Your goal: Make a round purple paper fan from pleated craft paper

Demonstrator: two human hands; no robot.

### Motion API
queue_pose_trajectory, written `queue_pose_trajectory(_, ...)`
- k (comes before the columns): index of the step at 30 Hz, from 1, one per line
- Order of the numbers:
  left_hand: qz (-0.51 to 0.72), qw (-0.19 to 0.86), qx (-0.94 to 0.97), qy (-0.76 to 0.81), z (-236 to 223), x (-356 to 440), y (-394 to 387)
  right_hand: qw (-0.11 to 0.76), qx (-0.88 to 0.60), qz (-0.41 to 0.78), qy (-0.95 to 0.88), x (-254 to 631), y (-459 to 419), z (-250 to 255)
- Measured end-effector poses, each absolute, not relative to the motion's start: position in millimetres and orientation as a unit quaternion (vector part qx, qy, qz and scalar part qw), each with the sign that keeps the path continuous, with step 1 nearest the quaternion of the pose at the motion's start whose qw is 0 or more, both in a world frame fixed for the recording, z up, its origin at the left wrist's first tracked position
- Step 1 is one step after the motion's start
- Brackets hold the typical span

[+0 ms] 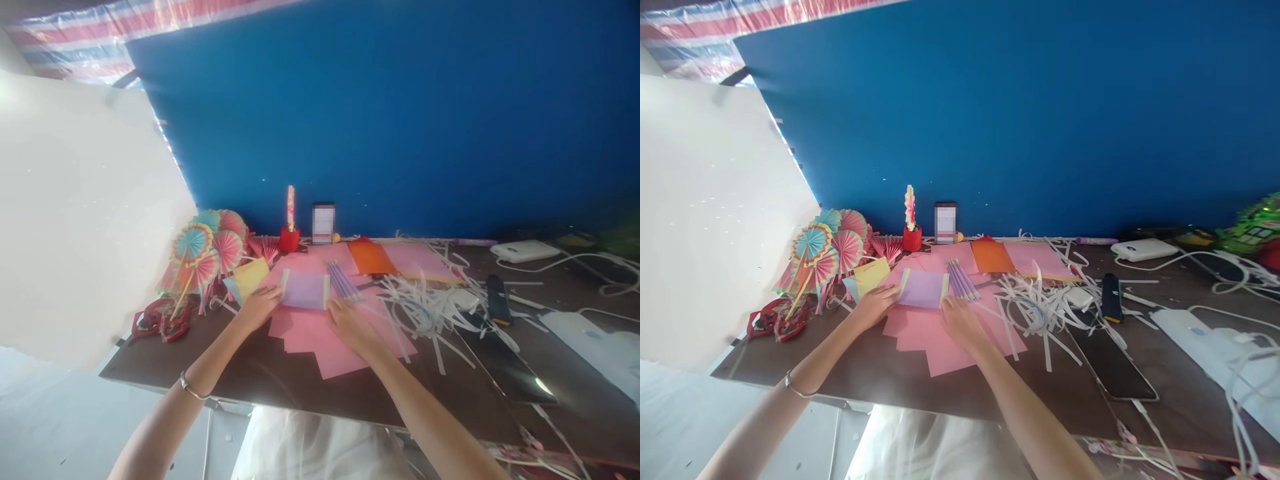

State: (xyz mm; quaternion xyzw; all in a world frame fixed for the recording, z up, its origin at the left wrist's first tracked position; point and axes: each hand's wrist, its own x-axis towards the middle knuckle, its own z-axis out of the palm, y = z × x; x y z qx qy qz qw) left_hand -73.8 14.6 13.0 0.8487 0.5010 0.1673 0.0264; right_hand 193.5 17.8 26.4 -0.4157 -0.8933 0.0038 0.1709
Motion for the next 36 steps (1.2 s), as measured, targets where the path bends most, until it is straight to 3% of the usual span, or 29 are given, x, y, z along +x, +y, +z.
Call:
queue_pose_trajectory(8, 0.321, 0.257, 0.739, 0.534, 66.8, -67.5, 7.1, 0.449, -0.432, 0.338, -0.705, 206.1, 23.2, 40.2)
queue_pose_trajectory(14, 0.376, 0.439, 0.650, 0.493, 88.7, -56.9, 13.7, 0.449, -0.410, 0.533, -0.588, 214.6, 28.7, 48.2)
queue_pose_trajectory(22, 0.291, 0.370, 0.692, 0.548, 41.7, -60.7, 44.7, 0.400, -0.496, 0.348, -0.688, 206.1, 36.9, 21.9)
queue_pose_trajectory(30, 0.342, 0.378, 0.672, 0.538, 17.9, -65.1, 51.7, 0.319, -0.484, 0.340, -0.741, 211.4, 38.3, 21.3)
queue_pose_trajectory(36, 0.373, 0.402, 0.646, 0.531, 13.8, -66.9, 49.5, 0.367, -0.479, 0.341, -0.721, 210.9, 41.5, 16.7)
